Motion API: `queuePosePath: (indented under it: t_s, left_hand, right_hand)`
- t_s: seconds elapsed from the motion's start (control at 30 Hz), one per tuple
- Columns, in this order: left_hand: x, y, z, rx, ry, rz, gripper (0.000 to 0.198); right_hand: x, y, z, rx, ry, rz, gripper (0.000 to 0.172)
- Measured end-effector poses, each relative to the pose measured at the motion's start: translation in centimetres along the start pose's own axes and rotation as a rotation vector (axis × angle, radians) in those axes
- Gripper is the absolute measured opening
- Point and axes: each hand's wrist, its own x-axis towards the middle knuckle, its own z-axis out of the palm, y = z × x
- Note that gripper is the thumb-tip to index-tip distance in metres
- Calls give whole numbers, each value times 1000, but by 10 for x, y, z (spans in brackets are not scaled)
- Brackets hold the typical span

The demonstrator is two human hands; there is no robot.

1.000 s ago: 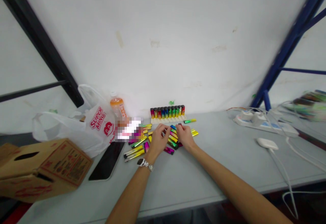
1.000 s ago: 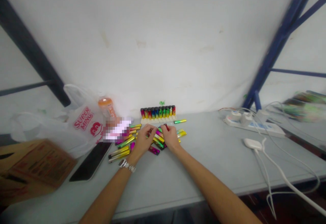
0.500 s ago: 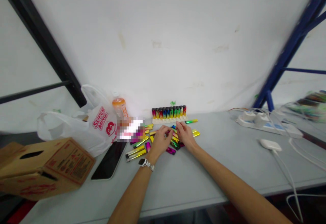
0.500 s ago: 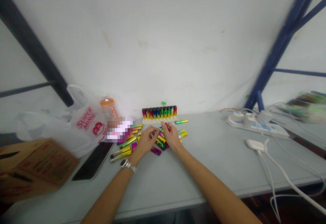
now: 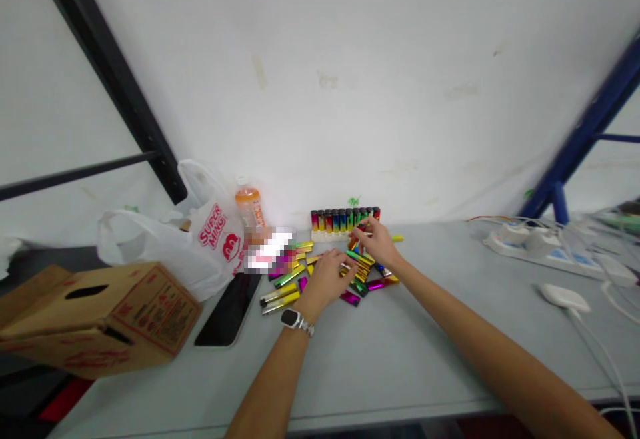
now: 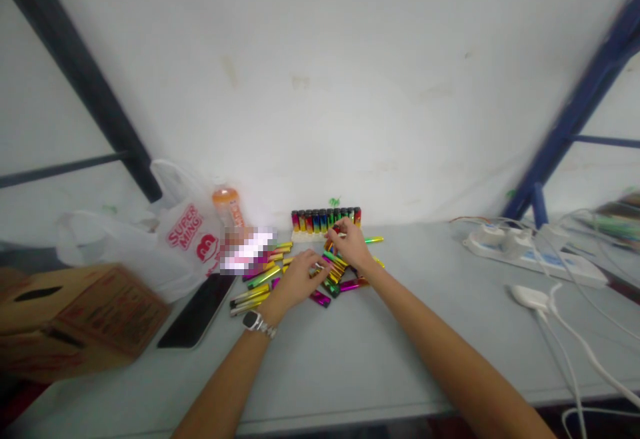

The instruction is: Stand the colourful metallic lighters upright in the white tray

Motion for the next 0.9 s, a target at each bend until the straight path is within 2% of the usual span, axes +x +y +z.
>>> queuePosePath:
  t_s: [0.27,0.4,0.63,0.77,0.9]
  left_hand:
    - [0,-2,2,-19,3,-22,16]
    - [0,-1,2,-21,-17,-29,16]
    - [-2,-2,0,-14,-49,-22,10]
    - [-3,-1,-2,16,-65,-43,10]
    - [-3,-1,-3,22,-56,-43,8]
  right_hand:
    - [45,11,3,-123,-45,-41,21]
    - [57,18,4,-189,-56,-37,25]
    - [70,24,9,-367,-199,-87,20]
    - [72,28,8,-426,-188,-150,13]
    - [75,22,7,-587,-185,-263,9]
